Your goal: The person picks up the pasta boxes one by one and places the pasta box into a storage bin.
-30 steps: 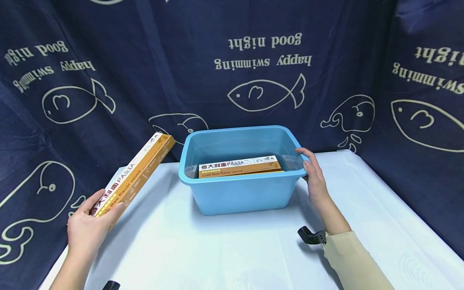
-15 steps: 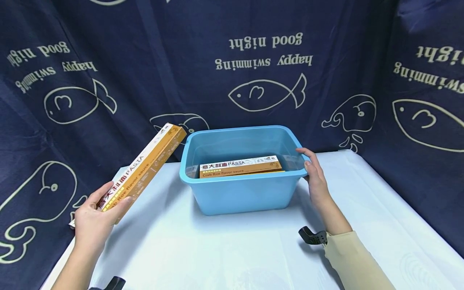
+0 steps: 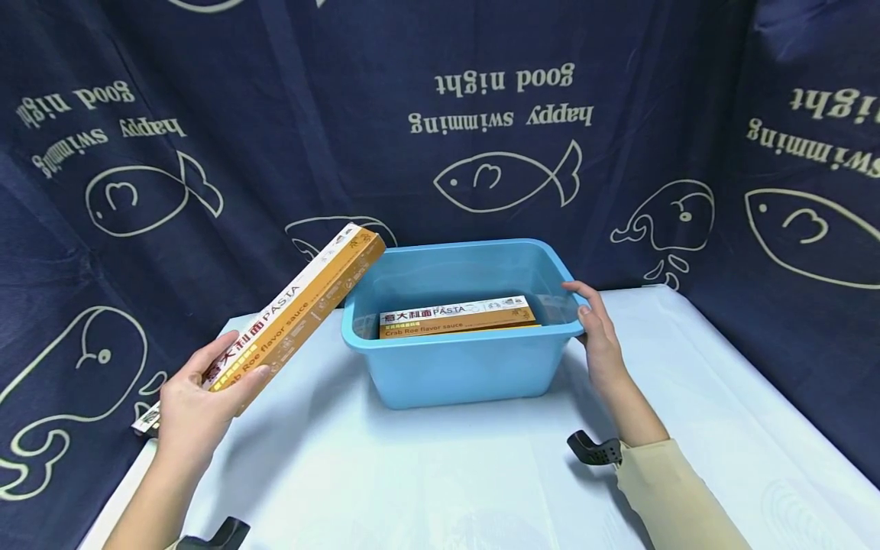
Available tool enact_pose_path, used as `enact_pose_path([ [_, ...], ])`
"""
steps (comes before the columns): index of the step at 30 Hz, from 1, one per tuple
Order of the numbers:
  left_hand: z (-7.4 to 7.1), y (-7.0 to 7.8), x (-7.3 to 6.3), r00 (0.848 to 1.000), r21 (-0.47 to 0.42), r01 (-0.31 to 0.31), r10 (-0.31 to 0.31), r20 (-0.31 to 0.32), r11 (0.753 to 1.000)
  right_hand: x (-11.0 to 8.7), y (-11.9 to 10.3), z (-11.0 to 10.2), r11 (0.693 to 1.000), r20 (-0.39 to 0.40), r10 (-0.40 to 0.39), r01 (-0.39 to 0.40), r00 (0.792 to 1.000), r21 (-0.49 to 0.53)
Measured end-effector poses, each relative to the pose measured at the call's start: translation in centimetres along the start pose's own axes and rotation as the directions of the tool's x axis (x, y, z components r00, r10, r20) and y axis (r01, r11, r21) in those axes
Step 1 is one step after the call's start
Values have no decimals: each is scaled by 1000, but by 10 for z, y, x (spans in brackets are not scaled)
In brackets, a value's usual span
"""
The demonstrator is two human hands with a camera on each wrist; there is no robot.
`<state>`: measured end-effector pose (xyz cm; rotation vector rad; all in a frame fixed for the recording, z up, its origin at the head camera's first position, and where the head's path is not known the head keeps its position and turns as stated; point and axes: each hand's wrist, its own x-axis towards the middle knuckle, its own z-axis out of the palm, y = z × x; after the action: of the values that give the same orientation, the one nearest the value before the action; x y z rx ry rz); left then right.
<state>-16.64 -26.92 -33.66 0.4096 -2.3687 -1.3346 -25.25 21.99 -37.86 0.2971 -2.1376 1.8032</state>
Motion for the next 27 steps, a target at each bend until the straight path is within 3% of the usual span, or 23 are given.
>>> enact_pose_path([
  [7, 1, 2, 0, 992, -5, -118, 118, 45, 993, 1, 3, 1, 1000, -5, 2, -2, 1000, -16],
  [22, 8, 16, 1, 985, 19, -130, 127, 120, 991, 1, 2, 2, 999, 3, 7, -7, 1000, -40],
  [27, 11, 23, 2, 976, -4, -151, 150, 161, 989, 1, 3, 0, 1000, -4, 10, -11, 1000, -29],
])
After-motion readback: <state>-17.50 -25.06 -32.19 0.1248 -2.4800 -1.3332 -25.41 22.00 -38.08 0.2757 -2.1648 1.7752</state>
